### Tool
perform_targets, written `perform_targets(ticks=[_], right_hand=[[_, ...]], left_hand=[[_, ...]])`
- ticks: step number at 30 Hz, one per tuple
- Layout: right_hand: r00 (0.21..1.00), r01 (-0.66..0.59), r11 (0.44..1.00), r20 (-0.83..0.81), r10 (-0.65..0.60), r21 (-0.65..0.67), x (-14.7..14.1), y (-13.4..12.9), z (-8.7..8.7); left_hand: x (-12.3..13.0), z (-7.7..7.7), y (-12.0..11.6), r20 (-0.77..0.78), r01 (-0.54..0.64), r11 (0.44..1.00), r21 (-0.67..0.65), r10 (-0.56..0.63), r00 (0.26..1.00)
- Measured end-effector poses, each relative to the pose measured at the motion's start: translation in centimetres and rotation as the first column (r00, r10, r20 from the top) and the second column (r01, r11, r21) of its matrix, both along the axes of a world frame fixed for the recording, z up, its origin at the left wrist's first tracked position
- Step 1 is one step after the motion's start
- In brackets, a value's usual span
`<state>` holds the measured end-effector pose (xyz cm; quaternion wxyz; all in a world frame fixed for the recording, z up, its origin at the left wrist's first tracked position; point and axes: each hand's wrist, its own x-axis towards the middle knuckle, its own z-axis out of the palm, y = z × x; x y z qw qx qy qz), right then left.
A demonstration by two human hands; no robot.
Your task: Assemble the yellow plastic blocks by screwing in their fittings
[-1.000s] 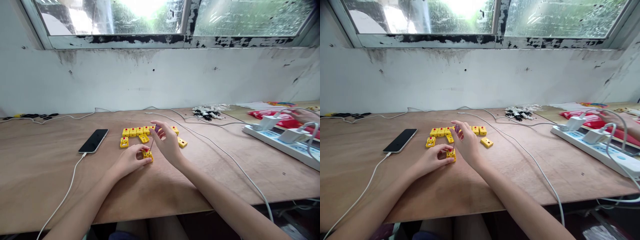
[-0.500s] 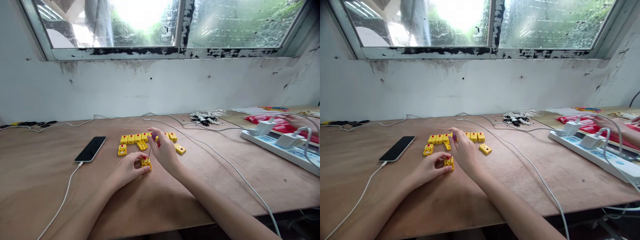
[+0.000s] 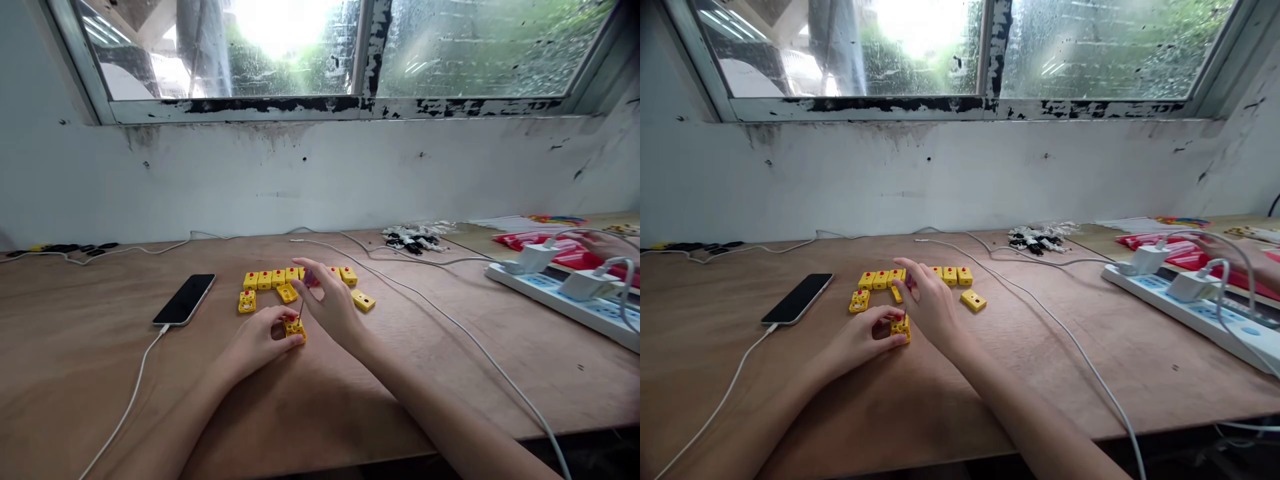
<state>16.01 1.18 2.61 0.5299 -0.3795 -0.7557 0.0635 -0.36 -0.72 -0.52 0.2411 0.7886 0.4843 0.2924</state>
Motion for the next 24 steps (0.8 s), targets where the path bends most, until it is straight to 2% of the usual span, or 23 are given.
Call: perform_targets(ticks=[3, 5, 8, 11, 13, 18, 20, 24], right_hand=[[0.981, -0.179, 0.981, -0.087, 0.172, -0.077, 0.17, 0.13, -0.08], [0.966, -0.229, 0.967, -0.145, 0.213, -0.112, 0.16, 0.16, 0.0], [0.979, -0.113, 0.984, -0.184, 0.087, -0.136, 0.0, 0.11, 0.23], [0.99, 0.006, 0.993, -0.138, -0.023, -0.122, -0.12, -0.1, 0.4], [0.995, 0.003, 0.996, -0.098, -0.011, -0.086, -0.16, -0.28, 0.42], [0.966, -0.212, 0.974, -0.165, 0.197, -0.084, -0.33, -0.43, 0.31], [0.966, -0.181, 0.978, -0.207, 0.158, -0.101, -0.35, -0.36, 0.34], [0.982, -0.003, 0.995, -0.19, -0.017, -0.104, -0.15, -0.13, 0.41]], left_hand=[[0.03, 0.14, -0.05, -0.009, 0.0, 1.0, -0.016, 0.0, 1.0], [0.04, 0.23, -0.12, -0.011, -0.001, 1.0, -0.016, 0.001, 1.0], [0.05, 0.3, -0.21, -0.002, 0.003, 1.0, -0.019, -0.003, 1.0], [0.03, 0.24, -0.21, -0.001, 0.001, 1.0, -0.02, -0.001, 1.0], [0.02, 0.16, -0.15, 0.002, 0.004, 1.0, -0.014, -0.004, 1.0], [0.01, 0.1, -0.1, -0.017, 0.0, 1.0, 0.007, 0.0, 1.0], [0.0, 0.17, -0.18, -0.03, -0.004, 1.0, 0.012, 0.005, 1.0], [-0.01, 0.36, -0.42, -0.037, -0.001, 1.0, 0.003, 0.001, 0.999]])
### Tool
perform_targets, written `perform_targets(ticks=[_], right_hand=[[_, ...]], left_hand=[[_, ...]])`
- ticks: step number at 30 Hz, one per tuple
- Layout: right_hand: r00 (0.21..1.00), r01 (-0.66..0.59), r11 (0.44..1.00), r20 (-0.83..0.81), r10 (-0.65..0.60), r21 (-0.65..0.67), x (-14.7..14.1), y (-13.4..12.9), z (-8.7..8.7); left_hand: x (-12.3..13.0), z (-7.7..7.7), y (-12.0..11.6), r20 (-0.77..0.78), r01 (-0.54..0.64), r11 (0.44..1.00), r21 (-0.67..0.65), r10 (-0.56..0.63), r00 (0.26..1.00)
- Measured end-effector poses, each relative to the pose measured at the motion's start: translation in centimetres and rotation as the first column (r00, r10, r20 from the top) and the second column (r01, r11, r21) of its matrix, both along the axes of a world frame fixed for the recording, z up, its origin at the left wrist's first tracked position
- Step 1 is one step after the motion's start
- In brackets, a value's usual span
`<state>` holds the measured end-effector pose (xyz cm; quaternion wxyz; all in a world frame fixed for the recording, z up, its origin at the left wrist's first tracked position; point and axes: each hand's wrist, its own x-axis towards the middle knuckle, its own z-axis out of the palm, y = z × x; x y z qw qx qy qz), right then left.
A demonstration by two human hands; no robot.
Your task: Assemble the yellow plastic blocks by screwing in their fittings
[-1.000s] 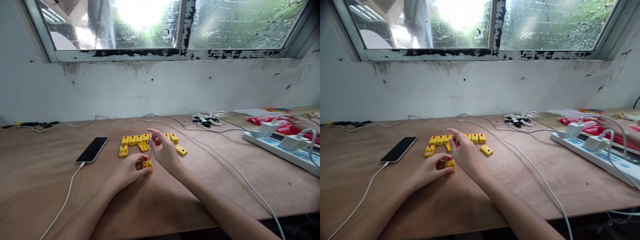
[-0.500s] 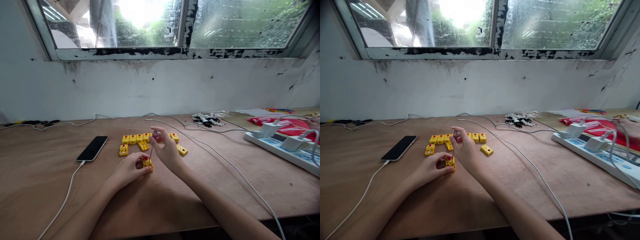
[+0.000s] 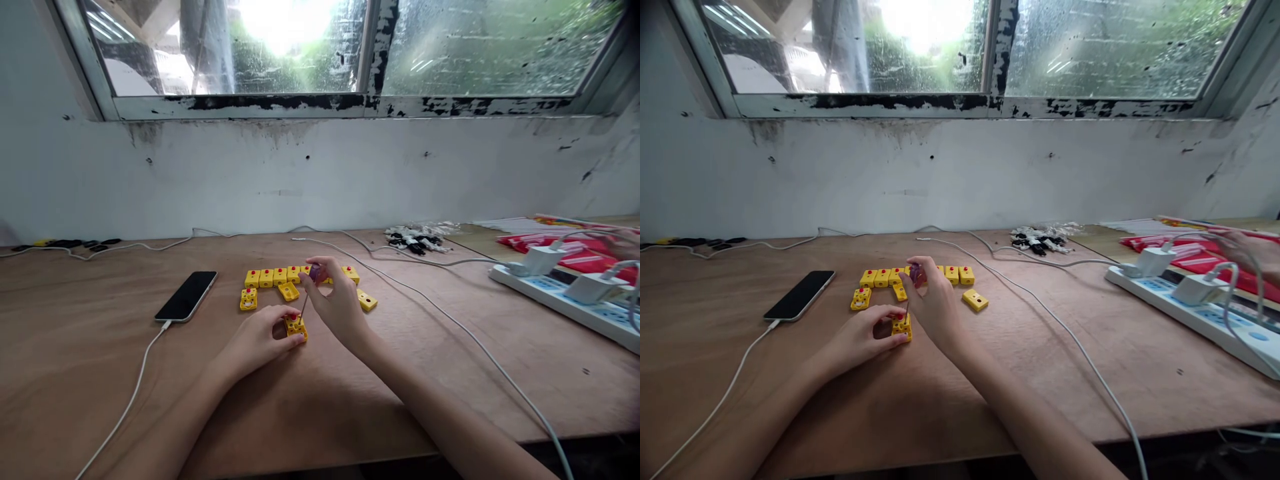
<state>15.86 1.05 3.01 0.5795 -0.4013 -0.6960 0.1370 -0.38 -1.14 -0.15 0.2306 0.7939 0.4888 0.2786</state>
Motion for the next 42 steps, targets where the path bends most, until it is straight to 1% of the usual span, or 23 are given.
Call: perform_targets(ticks=[1, 3, 5, 7, 9, 10, 13, 14, 15, 17, 20, 21, 22, 23, 25, 26, 27, 29, 32, 34, 35, 40, 42], right_hand=[[1.0, 0.02, 1.0, 0.018, -0.02, 0.007, 0.08, 0.04, -0.02], [0.998, 0.002, 1.0, 0.065, -0.003, 0.015, 0.2, 0.08, -0.1], [0.993, -0.085, 0.996, 0.086, 0.084, 0.012, 0.26, 0.08, -0.18], [0.979, -0.195, 0.981, 0.062, 0.195, -0.004, 0.26, 0.08, -0.19], [0.973, -0.231, 0.973, 0.018, 0.231, -0.019, 0.27, 0.14, -0.15], [0.978, -0.206, 0.978, 0.008, 0.207, -0.027, 0.29, 0.2, -0.12], [0.999, -0.028, 0.999, 0.026, 0.028, -0.017, 0.38, 0.36, -0.07], [0.999, 0.014, 1.0, 0.038, -0.013, -0.005, 0.4, 0.37, -0.07], [0.998, 0.027, 1.0, 0.05, -0.028, 0.011, 0.4, 0.34, -0.07], [0.998, -0.015, 0.999, 0.066, 0.012, 0.045, 0.35, 0.19, -0.06], [0.985, -0.166, 0.985, 0.054, 0.163, 0.04, 0.21, -0.06, -0.03], [0.982, -0.187, 0.982, 0.04, 0.186, 0.029, 0.19, -0.08, -0.03], [0.983, -0.18, 0.983, 0.024, 0.179, 0.022, 0.2, -0.06, -0.05], [0.99, -0.142, 0.99, 0.01, 0.142, 0.022, 0.23, 0.01, -0.07], [1.0, -0.015, 0.999, -0.004, 0.015, 0.038, 0.35, 0.19, -0.19], [0.999, 0.033, 0.998, -0.003, -0.033, 0.044, 0.4, 0.27, -0.26], [0.998, 0.055, 0.997, 0.001, -0.055, 0.047, 0.42, 0.31, -0.35], [1.0, 0.017, 0.998, 0.023, -0.019, 0.052, 0.34, 0.23, -0.5], [0.989, -0.143, 0.989, 0.056, 0.14, 0.042, -0.05, -0.17, -0.61], [0.983, -0.174, 0.984, 0.061, 0.172, 0.032, -0.32, -0.41, -0.58], [0.986, -0.156, 0.987, 0.059, 0.154, 0.035, -0.42, -0.47, -0.56], [0.993, 0.028, 0.995, 0.109, -0.038, 0.093, -0.39, -0.39, -0.55], [0.99, 0.031, 0.994, 0.136, -0.046, 0.107, -0.25, -0.42, -0.55]], left_hand=[[0.0, 0.03, -0.04, 0.001, 0.001, 1.0, -0.006, -0.001, 1.0], [0.01, 0.07, -0.08, 0.003, 0.001, 1.0, -0.016, -0.001, 1.0], [0.01, 0.08, -0.09, 0.003, -0.001, 1.0, -0.015, 0.001, 1.0], [0.01, 0.1, -0.08, -0.009, -0.004, 1.0, -0.007, 0.004, 1.0], [0.0, 0.14, -0.09, -0.022, -0.012, 1.0, -0.001, 0.012, 1.0], [-0.01, 0.17, -0.1, -0.026, -0.016, 1.0, 0.0, 0.016, 1.0], [-0.04, 0.24, -0.12, -0.023, -0.03, 0.999, -0.011, 0.03, 0.999], [-0.05, 0.26, -0.12, -0.019, -0.031, 0.999, -0.015, 0.031, 0.999], [-0.07, 0.27, -0.11, -0.015, -0.029, 0.999, -0.018, 0.028, 0.999], [-0.1, 0.27, -0.08, -0.012, -0.019, 1.0, -0.015, 0.019, 1.0], [-0.15, 0.25, -0.04, -0.023, -0.005, 1.0, 0.001, 0.005, 1.0], [-0.16, 0.25, -0.05, -0.026, -0.004, 1.0, 0.004, 0.004, 1.0], [-0.17, 0.26, -0.07, -0.028, -0.004, 1.0, 0.005, 0.005, 1.0], [-0.16, 0.27, -0.09, -0.03, -0.005, 1.0, 0.003, 0.005, 1.0], [-0.14, 0.31, -0.14, -0.027, -0.01, 1.0, -0.003, 0.01, 1.0], [-0.12, 0.33, -0.16, -0.025, -0.012, 1.0, -0.007, 0.012, 1.0], [-0.1, 0.37, -0.18, -0.025, -0.014, 1.0, -0.01, 0.014, 1.0], [-0.06, 0.46, -0.23, -0.033, -0.01, 1.0, -0.009, 0.01, 0.999], [-0.01, 0.66, -0.34, -0.051, 0.005, 1.0, 0.006, -0.005, 0.999], [0.01, 0.77, -0.41, -0.052, 0.015, 1.0, 0.011, -0.015, 0.999], [0.02, 0.8, -0.44, -0.052, 0.02, 1.0, 0.011, -0.019, 0.998], [-0.02, 0.75, -0.35, -0.045, 0.037, 0.999, 0.027, -0.036, 0.998], [-0.02, 0.71, -0.31, -0.05, 0.052, 0.998, 0.041, -0.05, 0.997]])
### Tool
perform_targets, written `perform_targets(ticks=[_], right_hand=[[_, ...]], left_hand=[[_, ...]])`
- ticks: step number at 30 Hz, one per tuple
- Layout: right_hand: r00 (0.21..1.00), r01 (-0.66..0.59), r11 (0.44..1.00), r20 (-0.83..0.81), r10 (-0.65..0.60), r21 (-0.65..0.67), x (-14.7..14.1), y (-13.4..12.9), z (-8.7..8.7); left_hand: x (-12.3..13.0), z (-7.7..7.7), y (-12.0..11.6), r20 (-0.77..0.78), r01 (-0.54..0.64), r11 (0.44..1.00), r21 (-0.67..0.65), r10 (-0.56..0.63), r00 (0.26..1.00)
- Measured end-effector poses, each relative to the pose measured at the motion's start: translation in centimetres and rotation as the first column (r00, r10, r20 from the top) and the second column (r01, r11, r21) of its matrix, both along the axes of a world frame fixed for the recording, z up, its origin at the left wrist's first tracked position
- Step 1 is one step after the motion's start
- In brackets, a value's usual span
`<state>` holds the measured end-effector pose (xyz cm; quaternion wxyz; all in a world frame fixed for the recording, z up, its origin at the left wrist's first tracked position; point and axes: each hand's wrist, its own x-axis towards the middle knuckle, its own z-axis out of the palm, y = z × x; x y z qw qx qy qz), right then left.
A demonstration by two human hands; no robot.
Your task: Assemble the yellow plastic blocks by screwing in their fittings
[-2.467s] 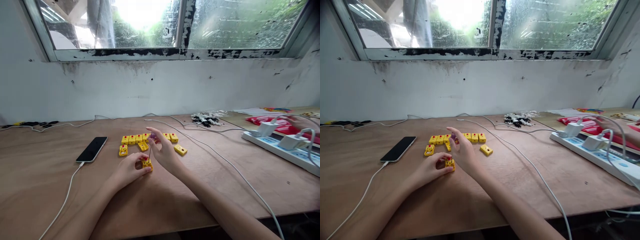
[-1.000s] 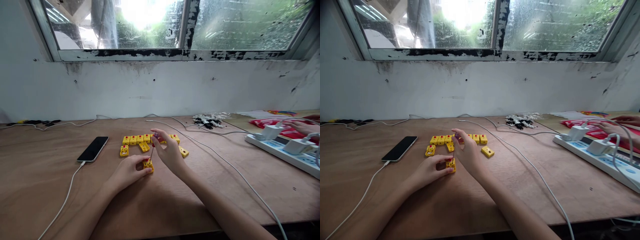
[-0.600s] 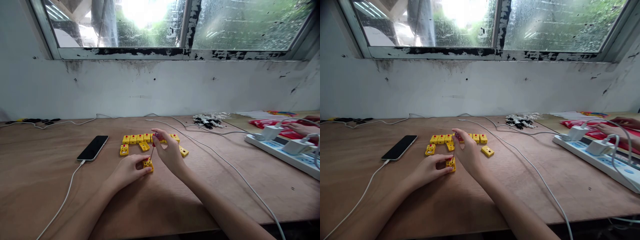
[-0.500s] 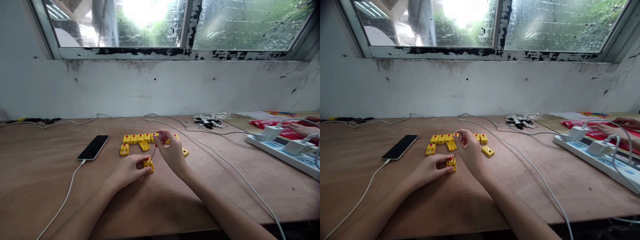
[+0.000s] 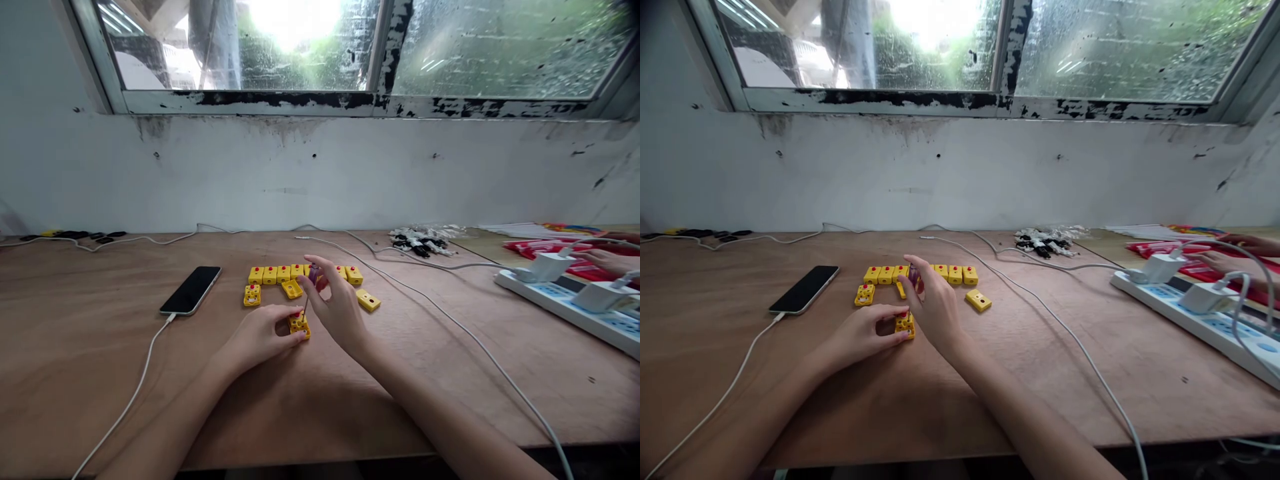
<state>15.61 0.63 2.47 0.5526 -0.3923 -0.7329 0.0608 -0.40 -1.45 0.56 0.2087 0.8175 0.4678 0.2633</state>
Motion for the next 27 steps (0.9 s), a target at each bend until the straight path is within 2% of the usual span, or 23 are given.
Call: perform_targets(ticks=[3, 6, 8, 11, 13, 15, 18, 20, 27], right_hand=[[0.994, -0.112, 0.994, 0.015, 0.112, 0.015, 0.14, -0.18, 0.12], [0.98, -0.194, 0.981, -0.042, 0.193, -0.014, 0.17, -0.23, 0.31], [0.986, -0.148, 0.989, -0.082, 0.146, -0.025, 0.22, -0.05, 0.39], [0.995, -0.001, 1.0, -0.101, 0.0, -0.004, 0.4, 0.29, 0.41], [0.995, 0.033, 0.999, -0.098, -0.032, 0.004, 0.49, 0.32, 0.42], [0.997, -0.017, 1.0, -0.073, 0.017, 0.0, 0.45, 0.09, 0.5], [0.987, -0.161, 0.987, -0.004, 0.161, -0.002, 0.23, -0.41, 0.65], [0.98, -0.201, 0.979, -0.003, 0.201, -0.018, 0.08, -0.58, 0.68], [0.996, 0.027, 0.999, -0.082, -0.03, -0.043, 0.09, -0.03, 0.14]], left_hand=[[0.02, 0.05, -0.05, -0.001, -0.005, 1.0, 0.003, 0.005, 1.0], [0.02, 0.07, -0.12, -0.013, -0.01, 1.0, -0.012, 0.009, 1.0], [-0.03, -0.04, -0.08, 0.002, -0.018, 1.0, -0.025, 0.018, 1.0], [-0.16, -0.35, 0.07, 0.038, -0.036, 0.998, -0.044, 0.037, 0.999], [-0.19, -0.51, 0.14, 0.042, -0.034, 0.998, -0.044, 0.036, 0.998], [-0.12, -0.59, 0.14, 0.038, -0.04, 0.998, -0.038, 0.042, 0.998], [0.09, -0.61, 0.07, 0.02, -0.069, 0.997, -0.023, 0.07, 0.997], [0.21, -0.64, 0.04, 0.004, -0.088, 0.996, -0.014, 0.088, 0.996], [0.15, -0.69, 0.1, 0.011, -0.115, 0.993, -0.016, 0.115, 0.993]])
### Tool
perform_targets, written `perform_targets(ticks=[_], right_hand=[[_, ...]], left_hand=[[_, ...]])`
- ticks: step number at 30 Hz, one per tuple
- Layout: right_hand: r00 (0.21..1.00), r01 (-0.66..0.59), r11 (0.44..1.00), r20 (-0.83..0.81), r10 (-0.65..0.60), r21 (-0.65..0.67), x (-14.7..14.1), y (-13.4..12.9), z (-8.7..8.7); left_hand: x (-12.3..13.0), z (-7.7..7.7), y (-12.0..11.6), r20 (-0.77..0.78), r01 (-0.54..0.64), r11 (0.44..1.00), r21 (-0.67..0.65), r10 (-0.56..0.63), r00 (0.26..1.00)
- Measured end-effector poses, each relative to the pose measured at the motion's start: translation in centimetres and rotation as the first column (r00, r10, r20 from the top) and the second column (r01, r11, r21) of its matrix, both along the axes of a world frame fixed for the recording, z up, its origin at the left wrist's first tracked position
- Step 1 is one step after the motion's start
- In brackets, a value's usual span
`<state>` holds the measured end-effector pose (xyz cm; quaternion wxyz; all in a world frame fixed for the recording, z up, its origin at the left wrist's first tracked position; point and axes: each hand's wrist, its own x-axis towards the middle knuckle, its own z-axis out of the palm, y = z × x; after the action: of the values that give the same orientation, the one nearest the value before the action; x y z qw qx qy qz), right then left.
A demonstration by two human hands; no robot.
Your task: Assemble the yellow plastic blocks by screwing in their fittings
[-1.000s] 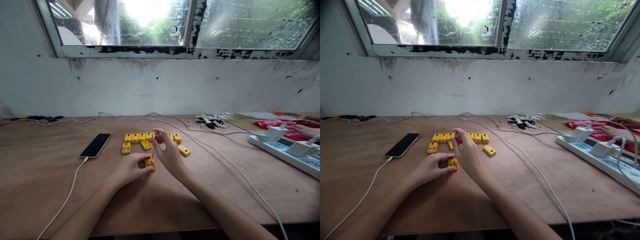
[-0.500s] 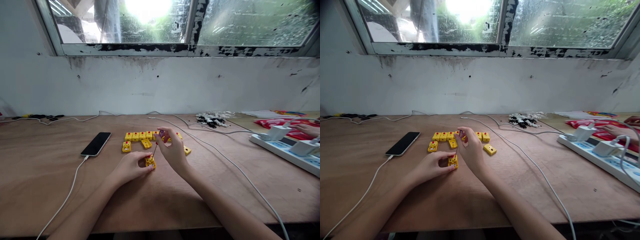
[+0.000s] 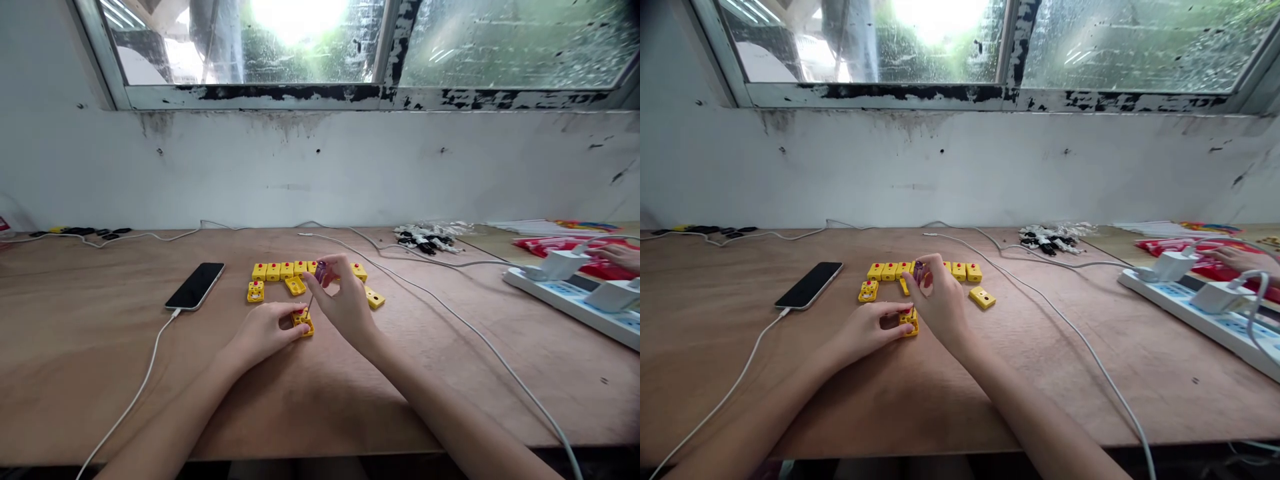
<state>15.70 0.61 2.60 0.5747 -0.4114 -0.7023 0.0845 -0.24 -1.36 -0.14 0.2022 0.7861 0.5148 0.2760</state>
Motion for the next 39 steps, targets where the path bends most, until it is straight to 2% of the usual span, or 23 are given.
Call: perform_targets(ticks=[3, 6, 10, 14, 17, 20, 23, 25, 29, 31, 34, 35, 36, 39], right_hand=[[1.0, -0.022, 1.0, -0.008, 0.022, -0.021, 0.2, 0.1, -0.1], [0.994, -0.112, 0.993, -0.021, 0.111, -0.039, 0.3, 0.0, 0.0], [0.968, -0.206, 0.977, -0.162, 0.194, -0.058, 0.3, 0.3, 0.2], [0.96, -0.114, 0.992, -0.261, 0.098, -0.049, 0.4, 0.7, 0.1], [0.987, -0.076, 0.996, -0.143, 0.068, -0.05, 0.6, 0.6, 0.1], [0.983, -0.185, 0.982, 0.012, 0.185, -0.047, 0.5, 0.0, 0.4], [0.953, -0.3, 0.953, 0.04, 0.302, -0.034, 0.4, -0.2, 0.7], [0.969, -0.245, 0.969, 0.027, 0.245, -0.022, 0.5, 0.0, 0.7], [0.999, -0.036, 0.999, 0.037, 0.035, 0.017, 1.0, 1.0, 0.4], [0.997, -0.061, 0.998, 0.047, 0.061, -0.002, 1.2, 1.2, 0.3], [0.975, -0.221, 0.972, 0.018, 0.223, -0.08, 1.2, 1.1, 0.4], [0.971, -0.239, 0.967, 0.004, 0.241, -0.093, 1.1, 1.0, 0.4], [0.975, -0.223, 0.97, -0.001, 0.224, -0.092, 1.1, 0.9, 0.5], [0.998, -0.055, 0.998, 0.022, 0.056, -0.032, 1.0, 0.8, 0.5]], left_hand=[[-0.1, 0.1, 0.0, -0.01, 0.031, 0.999, 0.022, -0.031, 0.999], [-0.1, 0.1, 0.1, -0.006, 0.042, 0.999, 0.028, -0.042, 0.999], [-0.2, 0.0, 0.1, 0.009, 0.023, 1.0, 0.004, -0.023, 1.0], [-0.1, 0.1, 0.0, 0.016, 0.014, 1.0, -0.017, -0.014, 1.0], [-0.1, 0.3, -0.1, 0.01, 0.01, 0.999, -0.033, -0.009, 1.0], [0.0, 0.3, 0.0, -0.008, 0.005, 1.0, -0.03, -0.005, 1.0], [0.0, 0.2, 0.0, -0.017, 0.013, 1.0, -0.021, -0.014, 1.0], [0.0, 0.1, 0.1, -0.018, 0.016, 1.0, -0.022, -0.016, 1.0], [-0.1, 0.0, 0.1, -0.01, -0.001, 0.999, -0.033, 0.0, 1.0], [-0.2, 0.0, 0.1, -0.014, 0.002, 0.999, -0.032, -0.003, 1.0], [-0.2, 0.0, 0.1, -0.019, 0.022, 0.999, -0.023, -0.023, 1.0], [-0.2, 0.1, 0.1, -0.019, 0.025, 0.999, -0.02, -0.026, 0.999], [-0.2, 0.1, 0.1, -0.017, 0.025, 1.0, -0.018, -0.025, 1.0], [-0.2, 0.0, 0.1, -0.013, 0.021, 1.0, -0.017, -0.021, 1.0]])
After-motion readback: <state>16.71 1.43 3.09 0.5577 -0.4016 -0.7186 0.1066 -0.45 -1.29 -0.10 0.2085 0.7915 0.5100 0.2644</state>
